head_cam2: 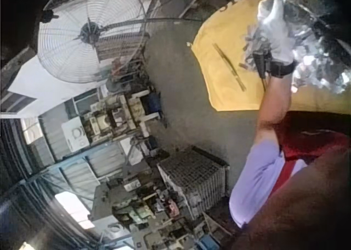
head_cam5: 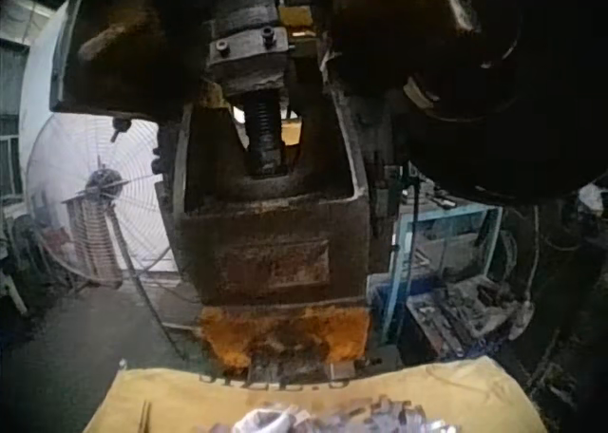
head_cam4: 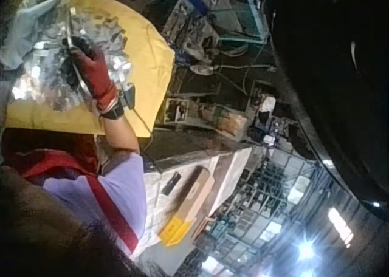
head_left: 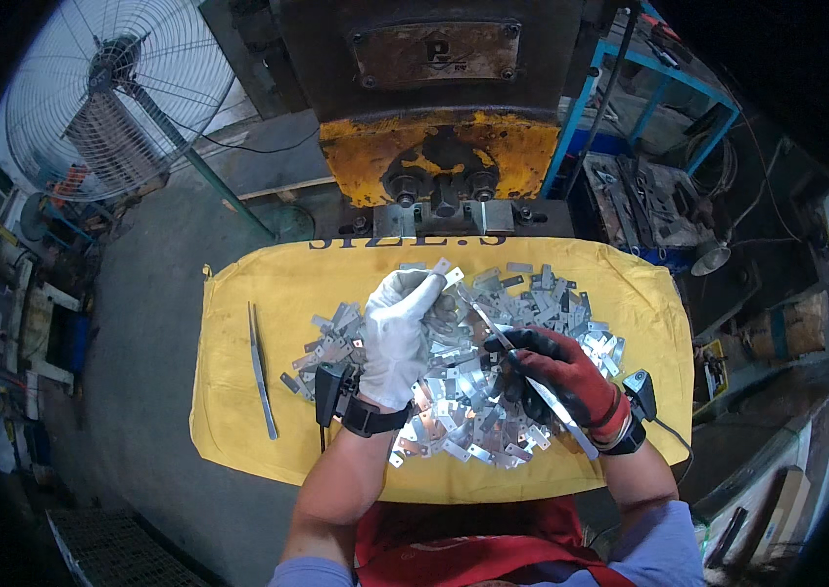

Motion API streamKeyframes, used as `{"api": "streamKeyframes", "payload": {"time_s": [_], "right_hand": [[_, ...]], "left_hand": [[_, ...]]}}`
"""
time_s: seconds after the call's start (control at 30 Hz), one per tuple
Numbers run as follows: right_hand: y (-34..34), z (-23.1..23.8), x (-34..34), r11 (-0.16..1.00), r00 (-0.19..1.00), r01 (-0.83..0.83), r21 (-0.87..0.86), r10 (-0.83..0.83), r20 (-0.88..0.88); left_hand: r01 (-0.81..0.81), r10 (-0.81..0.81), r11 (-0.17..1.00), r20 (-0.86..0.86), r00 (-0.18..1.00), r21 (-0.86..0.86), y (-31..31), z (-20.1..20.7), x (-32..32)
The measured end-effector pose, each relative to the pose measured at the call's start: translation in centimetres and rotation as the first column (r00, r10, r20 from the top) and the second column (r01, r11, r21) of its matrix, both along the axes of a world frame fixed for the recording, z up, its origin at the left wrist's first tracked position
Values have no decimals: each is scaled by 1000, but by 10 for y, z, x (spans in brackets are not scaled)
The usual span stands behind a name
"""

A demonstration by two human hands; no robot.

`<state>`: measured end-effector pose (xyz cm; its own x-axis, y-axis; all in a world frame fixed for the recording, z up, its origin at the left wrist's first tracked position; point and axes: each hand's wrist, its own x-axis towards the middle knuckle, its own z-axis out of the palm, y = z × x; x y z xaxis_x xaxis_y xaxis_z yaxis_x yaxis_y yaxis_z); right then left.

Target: Feeding small metal parts one by one into an industrial punch press for stamping or forming.

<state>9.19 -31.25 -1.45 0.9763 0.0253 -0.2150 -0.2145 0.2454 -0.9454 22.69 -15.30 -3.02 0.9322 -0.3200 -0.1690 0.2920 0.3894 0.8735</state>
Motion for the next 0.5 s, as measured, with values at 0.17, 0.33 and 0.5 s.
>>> {"api": "streamKeyframes", "payload": {"time_s": [0.17, 0.33, 0.5], "right_hand": [[-2, -8, 1, 997, 999, -47, 65, 48, -15], [3, -13, 4, 996, 999, -23, 84, 19, 46], [4, 4, 39, 966, 985, 157, 206, -137, -106]], "left_hand": [[89, -92, 994, 48, 995, 61, 2, 9, -4], [45, -51, 994, 61, 997, 100, 5, 21, -1], [-31, 23, 998, 134, 991, 60, 17, 24, 16]]}}
